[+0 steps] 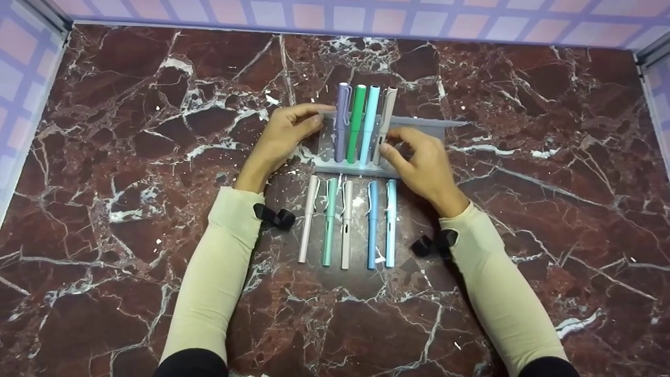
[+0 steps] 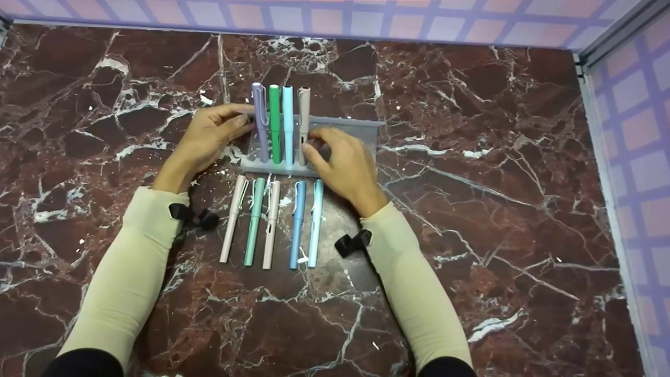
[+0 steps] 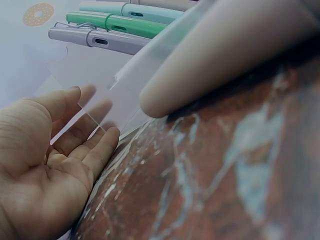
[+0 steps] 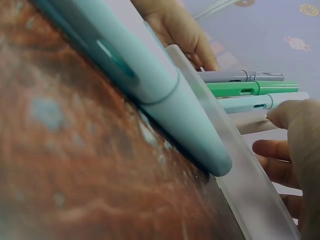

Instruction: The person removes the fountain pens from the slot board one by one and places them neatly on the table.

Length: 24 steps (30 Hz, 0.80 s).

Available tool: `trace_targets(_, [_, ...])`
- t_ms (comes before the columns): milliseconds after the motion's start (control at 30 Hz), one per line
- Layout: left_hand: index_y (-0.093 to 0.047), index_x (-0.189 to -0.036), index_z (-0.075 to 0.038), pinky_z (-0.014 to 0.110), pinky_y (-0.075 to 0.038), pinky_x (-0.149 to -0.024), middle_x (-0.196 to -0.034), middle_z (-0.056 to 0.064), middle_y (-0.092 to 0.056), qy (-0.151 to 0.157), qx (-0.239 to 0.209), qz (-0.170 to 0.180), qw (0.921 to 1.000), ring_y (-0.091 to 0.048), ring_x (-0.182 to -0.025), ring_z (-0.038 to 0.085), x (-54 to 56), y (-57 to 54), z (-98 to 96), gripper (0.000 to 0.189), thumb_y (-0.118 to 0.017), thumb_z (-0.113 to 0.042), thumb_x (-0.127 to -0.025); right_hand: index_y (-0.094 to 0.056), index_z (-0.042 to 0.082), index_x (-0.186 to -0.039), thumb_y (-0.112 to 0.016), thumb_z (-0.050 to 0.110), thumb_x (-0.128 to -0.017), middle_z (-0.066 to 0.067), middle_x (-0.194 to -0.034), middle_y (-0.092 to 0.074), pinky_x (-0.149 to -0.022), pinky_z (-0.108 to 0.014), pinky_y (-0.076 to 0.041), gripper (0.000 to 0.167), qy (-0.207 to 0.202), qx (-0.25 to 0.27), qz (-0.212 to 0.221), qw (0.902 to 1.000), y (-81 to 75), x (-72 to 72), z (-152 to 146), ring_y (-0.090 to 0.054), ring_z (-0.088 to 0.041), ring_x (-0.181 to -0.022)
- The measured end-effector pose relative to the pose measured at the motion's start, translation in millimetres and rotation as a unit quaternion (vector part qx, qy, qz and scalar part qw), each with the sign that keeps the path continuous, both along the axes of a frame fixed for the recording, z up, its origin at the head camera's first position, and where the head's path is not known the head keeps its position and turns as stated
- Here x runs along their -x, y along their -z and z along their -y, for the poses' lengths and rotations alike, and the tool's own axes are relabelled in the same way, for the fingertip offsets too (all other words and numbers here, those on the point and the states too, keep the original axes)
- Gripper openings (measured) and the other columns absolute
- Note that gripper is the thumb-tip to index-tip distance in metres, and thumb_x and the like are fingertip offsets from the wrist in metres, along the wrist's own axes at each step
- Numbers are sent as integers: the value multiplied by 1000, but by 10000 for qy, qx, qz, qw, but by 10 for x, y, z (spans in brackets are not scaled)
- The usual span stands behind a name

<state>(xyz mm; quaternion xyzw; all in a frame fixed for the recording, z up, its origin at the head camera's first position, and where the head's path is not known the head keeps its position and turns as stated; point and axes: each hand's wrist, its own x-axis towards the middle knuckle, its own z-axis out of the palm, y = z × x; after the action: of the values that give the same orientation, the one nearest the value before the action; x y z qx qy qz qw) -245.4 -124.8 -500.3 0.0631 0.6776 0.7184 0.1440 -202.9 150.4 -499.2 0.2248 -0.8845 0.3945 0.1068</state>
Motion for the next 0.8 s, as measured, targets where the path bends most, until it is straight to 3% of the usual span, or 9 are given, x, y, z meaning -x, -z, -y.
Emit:
trace_targets(133, [-68, -123, -5, 29, -48, -109, -132, 11, -66, -9, 70, 16, 10000, -60, -123, 26, -1, 1, 8, 25, -57, -6, -100, -71, 0, -106, -69, 28, -96, -13, -90, -73, -65, -33, -50, 29, -61, -84, 41, 9999, 4, -4, -4, -62, -23, -70])
trace_targets(367, [-68, -123, -6, 27, -49, -108, -133, 10, -65, -60, 158, -19, 9999, -60, -122, 24, -13, 3, 18, 26, -56, -4, -100, -72, 2, -102, -70, 29, -95, -11, -91, -74, -68, -35, -52, 28, -73, -210, 58, 9997, -7, -15, 6, -64, -22, -74])
trace_targets(800, [-69, -123, -7, 28, -49, -107, -132, 9, -66, -18, 189, -69, 9998, -60, -122, 24, -3, -5, 3, 26, -56, -6, -101, -71, 3, -100, -72, 25, -94, -9, -88, -75, -62, -33, -52, 23, -146, -163, -166, 9996, 6, -33, -11, -62, -20, -66])
